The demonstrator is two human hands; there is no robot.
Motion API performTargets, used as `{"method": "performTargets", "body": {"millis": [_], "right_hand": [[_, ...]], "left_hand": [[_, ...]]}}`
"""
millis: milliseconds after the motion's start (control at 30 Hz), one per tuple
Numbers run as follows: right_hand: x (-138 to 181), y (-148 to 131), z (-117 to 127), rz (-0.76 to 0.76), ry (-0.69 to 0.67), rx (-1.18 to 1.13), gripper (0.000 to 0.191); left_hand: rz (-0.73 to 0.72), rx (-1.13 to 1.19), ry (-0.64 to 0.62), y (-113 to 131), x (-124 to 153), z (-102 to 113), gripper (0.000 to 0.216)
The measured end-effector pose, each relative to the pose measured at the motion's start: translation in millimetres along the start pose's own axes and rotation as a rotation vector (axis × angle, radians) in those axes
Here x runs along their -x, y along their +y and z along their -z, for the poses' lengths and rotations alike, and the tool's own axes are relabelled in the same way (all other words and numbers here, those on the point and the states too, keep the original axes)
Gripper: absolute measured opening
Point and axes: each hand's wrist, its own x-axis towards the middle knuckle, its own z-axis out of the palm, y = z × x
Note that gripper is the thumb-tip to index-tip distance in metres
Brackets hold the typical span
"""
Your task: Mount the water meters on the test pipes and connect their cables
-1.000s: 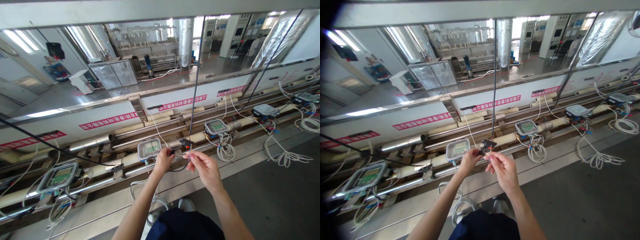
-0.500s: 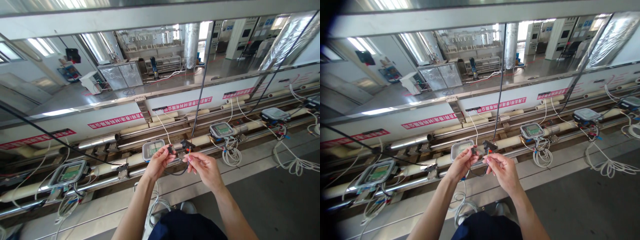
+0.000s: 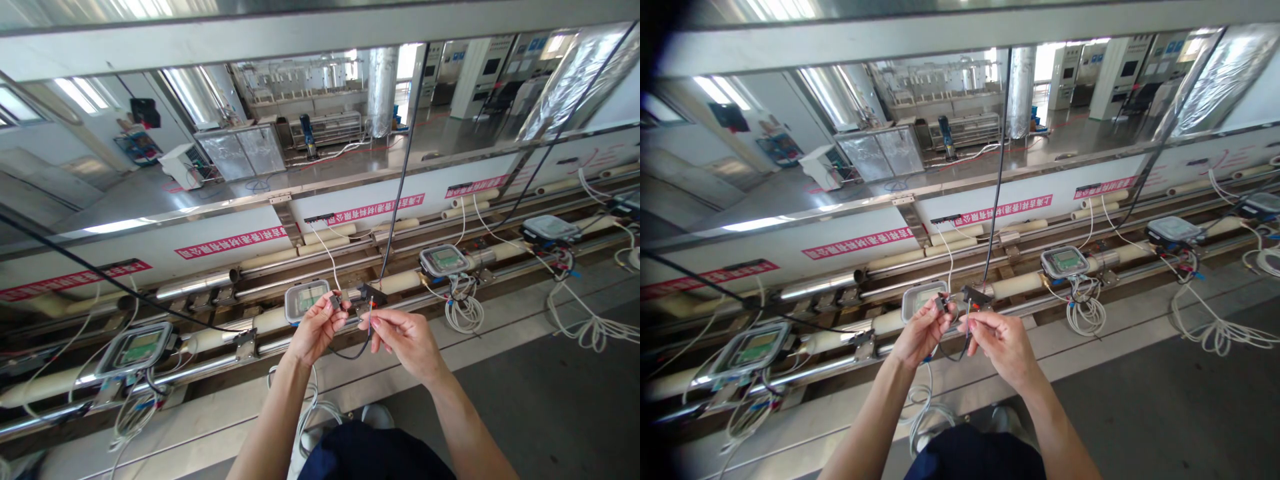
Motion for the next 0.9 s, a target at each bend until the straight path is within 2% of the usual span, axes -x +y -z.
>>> {"method": "performTargets", "body": {"millis": [233, 667, 900], "right_hand": [[-1.2, -1.1, -0.5, 0.012, -0.017, -0.012, 0.021], [-1.9, -3.3, -0.3, 0.004, -0.059, 0.051, 0.027], [-5.7, 0.3, -2.4, 0.013, -0.024, -0.061, 0.019]], "left_hand": [[0.0, 0.022, 0.002, 1.3, 0.9, 3.2, 0.034], [0.004, 0.013, 0.012, 2.6, 0.7, 1.8, 0.034], [-0.005, 0.001, 0.015, 2.3, 0.7, 1.4, 0.037]]}}
